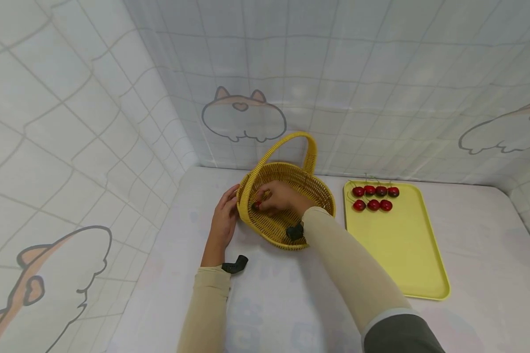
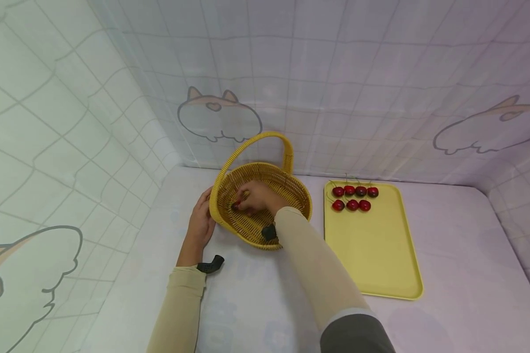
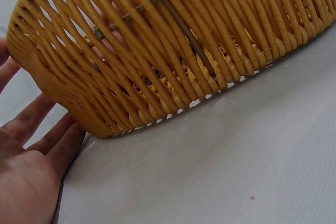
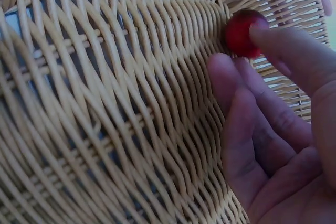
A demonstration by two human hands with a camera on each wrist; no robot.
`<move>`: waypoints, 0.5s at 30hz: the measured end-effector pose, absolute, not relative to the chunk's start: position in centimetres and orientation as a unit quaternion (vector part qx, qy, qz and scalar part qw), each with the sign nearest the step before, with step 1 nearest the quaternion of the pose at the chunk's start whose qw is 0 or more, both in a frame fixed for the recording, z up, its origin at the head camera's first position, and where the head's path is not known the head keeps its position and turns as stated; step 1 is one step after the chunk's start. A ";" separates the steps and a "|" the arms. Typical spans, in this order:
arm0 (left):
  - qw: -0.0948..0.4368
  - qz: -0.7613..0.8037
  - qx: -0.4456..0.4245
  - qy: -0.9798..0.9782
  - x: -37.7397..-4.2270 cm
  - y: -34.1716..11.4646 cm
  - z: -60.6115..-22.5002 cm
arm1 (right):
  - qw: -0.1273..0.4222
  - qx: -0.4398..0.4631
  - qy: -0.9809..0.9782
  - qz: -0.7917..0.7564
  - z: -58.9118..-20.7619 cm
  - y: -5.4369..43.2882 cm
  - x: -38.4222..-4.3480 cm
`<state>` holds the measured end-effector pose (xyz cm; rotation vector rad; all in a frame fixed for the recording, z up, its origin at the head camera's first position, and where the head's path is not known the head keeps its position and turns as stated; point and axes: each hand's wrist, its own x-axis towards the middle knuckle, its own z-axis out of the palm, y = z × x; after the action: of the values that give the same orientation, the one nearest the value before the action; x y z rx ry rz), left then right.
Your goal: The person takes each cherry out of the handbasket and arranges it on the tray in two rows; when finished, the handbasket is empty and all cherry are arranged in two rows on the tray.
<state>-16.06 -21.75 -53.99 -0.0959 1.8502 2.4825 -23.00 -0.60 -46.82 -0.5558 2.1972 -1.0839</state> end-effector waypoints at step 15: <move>0.024 0.798 -0.026 0.601 -16.1 -21.8 -54.0 | 0.324 -0.216 0.837 -0.385 -47.8 -1.3 -23.3</move>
<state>-16.10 -21.81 -54.01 -0.0809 1.8616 2.4706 -23.28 -1.30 -47.77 -0.5658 2.1955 -1.0108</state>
